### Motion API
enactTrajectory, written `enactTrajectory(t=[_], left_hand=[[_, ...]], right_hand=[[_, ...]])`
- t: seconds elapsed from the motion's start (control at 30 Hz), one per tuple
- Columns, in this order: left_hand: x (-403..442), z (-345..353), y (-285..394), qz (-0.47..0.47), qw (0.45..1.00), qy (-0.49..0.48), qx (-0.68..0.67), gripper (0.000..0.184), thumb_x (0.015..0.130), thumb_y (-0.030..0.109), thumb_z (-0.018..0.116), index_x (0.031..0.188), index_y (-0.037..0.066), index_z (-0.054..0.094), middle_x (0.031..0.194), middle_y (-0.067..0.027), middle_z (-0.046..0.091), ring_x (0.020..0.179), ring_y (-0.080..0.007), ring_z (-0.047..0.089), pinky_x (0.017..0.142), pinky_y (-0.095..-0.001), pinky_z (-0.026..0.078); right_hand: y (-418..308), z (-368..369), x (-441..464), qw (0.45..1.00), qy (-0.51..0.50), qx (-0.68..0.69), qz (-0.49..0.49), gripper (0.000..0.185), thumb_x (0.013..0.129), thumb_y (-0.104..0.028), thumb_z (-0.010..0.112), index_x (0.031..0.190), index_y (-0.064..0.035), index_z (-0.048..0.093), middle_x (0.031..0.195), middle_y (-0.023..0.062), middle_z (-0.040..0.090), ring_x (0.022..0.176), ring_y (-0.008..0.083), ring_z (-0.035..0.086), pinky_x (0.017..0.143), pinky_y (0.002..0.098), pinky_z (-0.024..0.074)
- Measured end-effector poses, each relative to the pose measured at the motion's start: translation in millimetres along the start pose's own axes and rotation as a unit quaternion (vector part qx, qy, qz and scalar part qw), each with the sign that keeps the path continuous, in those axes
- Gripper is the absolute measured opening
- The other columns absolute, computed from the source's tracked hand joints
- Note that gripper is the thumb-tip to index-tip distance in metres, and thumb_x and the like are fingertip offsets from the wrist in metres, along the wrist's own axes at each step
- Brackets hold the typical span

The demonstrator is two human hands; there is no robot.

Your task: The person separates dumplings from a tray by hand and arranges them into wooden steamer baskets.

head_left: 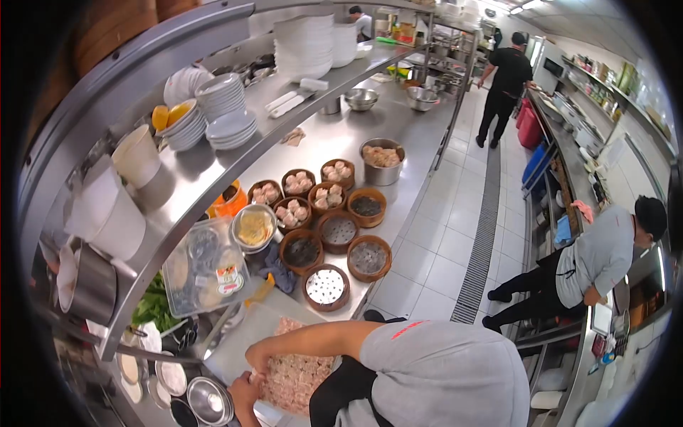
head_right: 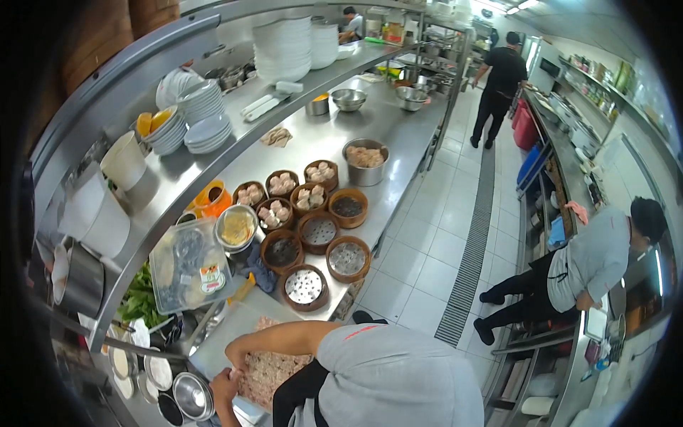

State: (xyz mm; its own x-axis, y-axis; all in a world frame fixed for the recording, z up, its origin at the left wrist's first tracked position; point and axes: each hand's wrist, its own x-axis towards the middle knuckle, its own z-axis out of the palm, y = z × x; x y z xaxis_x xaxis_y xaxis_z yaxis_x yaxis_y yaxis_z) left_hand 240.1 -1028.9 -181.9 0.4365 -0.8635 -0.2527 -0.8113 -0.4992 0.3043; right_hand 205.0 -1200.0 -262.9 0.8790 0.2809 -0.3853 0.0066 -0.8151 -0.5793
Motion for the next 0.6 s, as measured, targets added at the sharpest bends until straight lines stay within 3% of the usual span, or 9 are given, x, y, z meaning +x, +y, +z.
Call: enactTrajectory(t=[0.13, 0.23, 0.33, 0.4, 0.53, 0.6], left_hand=[[1, 15, -12, 0.017, 0.998, 0.042, 0.037, 0.064, 0.073, 0.067, 0.063, 0.094, 0.007, 0.065, 0.078, -0.0239, 0.067, 0.081, -0.0434, 0.065, 0.072, -0.0525, 0.048], [1, 24, -20, 0.037, 0.996, 0.075, -0.020, 0.064, 0.070, 0.066, 0.068, 0.094, 0.007, 0.061, 0.072, -0.0241, 0.064, 0.076, -0.0441, 0.065, 0.065, -0.0500, 0.049], [-5, 14, -6, 0.064, 0.990, 0.117, -0.055, 0.065, 0.067, 0.064, 0.072, 0.095, 0.007, 0.059, 0.072, -0.0208, 0.065, 0.075, -0.0429, 0.065, 0.063, -0.0476, 0.050], [-7, 2, 7, 0.046, 0.988, 0.133, -0.066, 0.066, 0.063, 0.062, 0.074, 0.095, 0.006, 0.060, 0.079, -0.0177, 0.065, 0.075, -0.0414, 0.065, 0.062, -0.0480, 0.050], [-3, -1, -1, 0.084, 0.988, 0.131, -0.019, 0.066, 0.061, 0.060, 0.077, 0.096, 0.005, 0.062, 0.087, -0.0158, 0.064, 0.076, -0.0402, 0.064, 0.062, -0.0483, 0.049], [-3, -2, -1, 0.064, 0.994, 0.081, 0.046, 0.064, 0.061, 0.057, 0.078, 0.092, 0.003, 0.063, 0.087, -0.0155, 0.061, 0.076, -0.0397, 0.063, 0.063, -0.0490, 0.049]], right_hand=[[-1, 0, -15, 0.997, 0.026, 0.074, 0.009, 0.050, 0.047, -0.039, 0.083, 0.080, -0.0021, 0.074, 0.076, 0.0175, 0.070, 0.072, 0.0292, 0.066, 0.069, 0.0402, 0.0518], [-5, -1, -29, 0.983, 0.081, 0.163, -0.009, 0.055, 0.046, -0.034, 0.083, 0.089, -0.0010, 0.073, 0.083, 0.0173, 0.070, 0.077, 0.0289, 0.067, 0.071, 0.0397, 0.0520], [-8, 4, -26, 0.984, 0.114, 0.137, -0.018, 0.058, 0.045, -0.031, 0.084, 0.093, -0.0012, 0.071, 0.088, 0.0170, 0.070, 0.082, 0.0296, 0.067, 0.072, 0.0392, 0.0523], [-11, 8, -33, 0.965, 0.190, 0.163, -0.076, 0.055, 0.044, -0.028, 0.083, 0.091, -0.0018, 0.070, 0.084, 0.0165, 0.069, 0.080, 0.0322, 0.067, 0.072, 0.0402, 0.0525], [-20, 20, -38, 0.957, 0.259, 0.111, -0.062, 0.051, 0.047, -0.024, 0.082, 0.091, -0.0043, 0.069, 0.088, 0.0152, 0.068, 0.086, 0.0336, 0.065, 0.076, 0.0411, 0.0520], [-33, 14, -49, 0.958, 0.280, 0.057, -0.012, 0.047, 0.048, -0.019, 0.081, 0.091, -0.0060, 0.068, 0.096, 0.0147, 0.067, 0.095, 0.0344, 0.062, 0.079, 0.0411, 0.0511]])
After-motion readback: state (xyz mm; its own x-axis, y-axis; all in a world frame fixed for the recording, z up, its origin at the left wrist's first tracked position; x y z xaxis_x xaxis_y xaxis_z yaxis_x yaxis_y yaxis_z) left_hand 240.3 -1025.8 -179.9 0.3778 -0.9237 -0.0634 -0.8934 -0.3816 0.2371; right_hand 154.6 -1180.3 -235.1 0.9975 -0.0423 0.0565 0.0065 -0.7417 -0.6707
